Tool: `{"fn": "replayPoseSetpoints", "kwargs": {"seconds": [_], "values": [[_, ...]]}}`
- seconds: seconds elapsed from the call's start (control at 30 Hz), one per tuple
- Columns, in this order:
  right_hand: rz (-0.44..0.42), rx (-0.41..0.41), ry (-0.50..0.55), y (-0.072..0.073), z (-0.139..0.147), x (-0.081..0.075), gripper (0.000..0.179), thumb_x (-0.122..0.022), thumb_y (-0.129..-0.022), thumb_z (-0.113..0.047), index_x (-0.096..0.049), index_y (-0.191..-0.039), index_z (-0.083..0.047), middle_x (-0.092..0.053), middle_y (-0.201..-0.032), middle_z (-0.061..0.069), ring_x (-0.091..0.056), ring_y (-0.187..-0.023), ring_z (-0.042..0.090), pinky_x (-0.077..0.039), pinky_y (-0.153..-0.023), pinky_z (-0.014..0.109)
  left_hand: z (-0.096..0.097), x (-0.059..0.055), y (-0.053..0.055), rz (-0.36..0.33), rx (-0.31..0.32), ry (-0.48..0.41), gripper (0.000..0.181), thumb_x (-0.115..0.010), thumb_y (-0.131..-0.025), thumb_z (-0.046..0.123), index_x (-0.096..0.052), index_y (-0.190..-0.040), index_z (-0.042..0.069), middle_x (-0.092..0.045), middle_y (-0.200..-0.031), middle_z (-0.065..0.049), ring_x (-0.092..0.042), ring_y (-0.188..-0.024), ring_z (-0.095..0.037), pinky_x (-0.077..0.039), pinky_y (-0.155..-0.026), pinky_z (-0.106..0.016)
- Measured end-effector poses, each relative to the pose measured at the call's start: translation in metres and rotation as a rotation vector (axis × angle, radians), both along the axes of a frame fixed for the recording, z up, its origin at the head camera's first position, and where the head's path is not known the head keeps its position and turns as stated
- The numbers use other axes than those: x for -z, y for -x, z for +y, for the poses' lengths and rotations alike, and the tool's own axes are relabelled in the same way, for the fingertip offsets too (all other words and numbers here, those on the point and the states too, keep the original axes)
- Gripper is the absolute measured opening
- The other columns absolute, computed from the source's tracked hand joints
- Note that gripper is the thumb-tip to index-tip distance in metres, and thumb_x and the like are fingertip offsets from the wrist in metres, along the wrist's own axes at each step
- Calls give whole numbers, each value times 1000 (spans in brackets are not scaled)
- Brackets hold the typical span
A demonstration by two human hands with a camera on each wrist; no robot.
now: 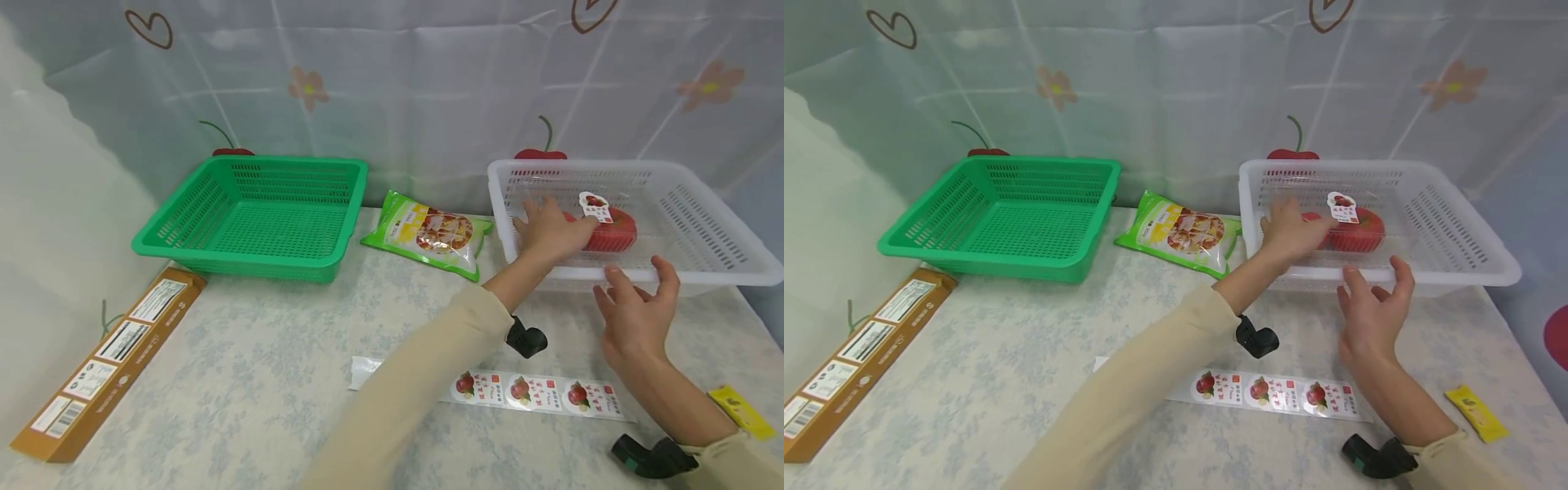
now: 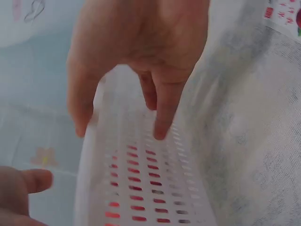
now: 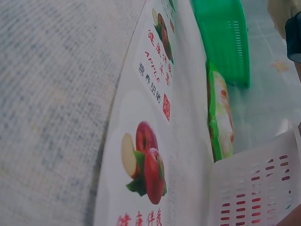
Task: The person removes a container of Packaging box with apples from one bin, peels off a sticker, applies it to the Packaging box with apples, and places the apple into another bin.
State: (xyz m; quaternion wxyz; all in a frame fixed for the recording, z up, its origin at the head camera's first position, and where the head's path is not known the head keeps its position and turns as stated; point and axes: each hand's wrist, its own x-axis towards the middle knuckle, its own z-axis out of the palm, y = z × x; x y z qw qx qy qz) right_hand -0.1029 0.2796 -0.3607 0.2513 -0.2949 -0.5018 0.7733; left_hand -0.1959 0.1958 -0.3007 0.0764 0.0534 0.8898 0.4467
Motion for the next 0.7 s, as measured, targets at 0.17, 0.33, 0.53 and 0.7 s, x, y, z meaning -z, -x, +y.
{"fn": "replayPoseSetpoints", "kwargs": {"seconds": [0.17, 0.33, 0.53, 0.7], "values": [[-85, -43, -45, -1, -1, -2, 79, -75, -89, -24, -25, -149, -39, -34, -141, -6, -44, -120, 15, -50, -78, 23, -4, -3, -14, 129, 141, 302, 79, -64, -88, 56, -33, -154, 25, -24, -158, -1, -33, -138, -25, -40, -103, -37], [-141, -135, -116, -3, 3, 0, 83, -74, -89, -33, -18, -151, -39, -33, -138, -6, -40, -123, 17, -52, -80, 24, -44, -4, -19, 248, 311, 194, 71, -60, -93, 46, -34, -155, 23, -26, -159, -1, -36, -136, -16, -44, -99, -33], [-120, -367, -280, -24, -6, -1, 81, -64, -97, -28, -12, -159, -29, -41, -120, -4, -52, -109, 12, -54, -68, 18, -97, 2, -20, 363, 405, -24, 61, -58, -98, 34, -39, -152, 15, -33, -157, -1, -33, -140, -15, -39, -106, -35], [-22, -506, -653, -45, -35, -2, 55, -55, -102, -17, -35, -153, -13, -55, -111, -4, -64, -91, 4, -52, -75, 15, -137, 10, -20, 404, 447, 22, 66, -57, -99, 37, -32, -156, 15, -25, -161, -9, -24, -146, -22, -28, -112, -50]]}}
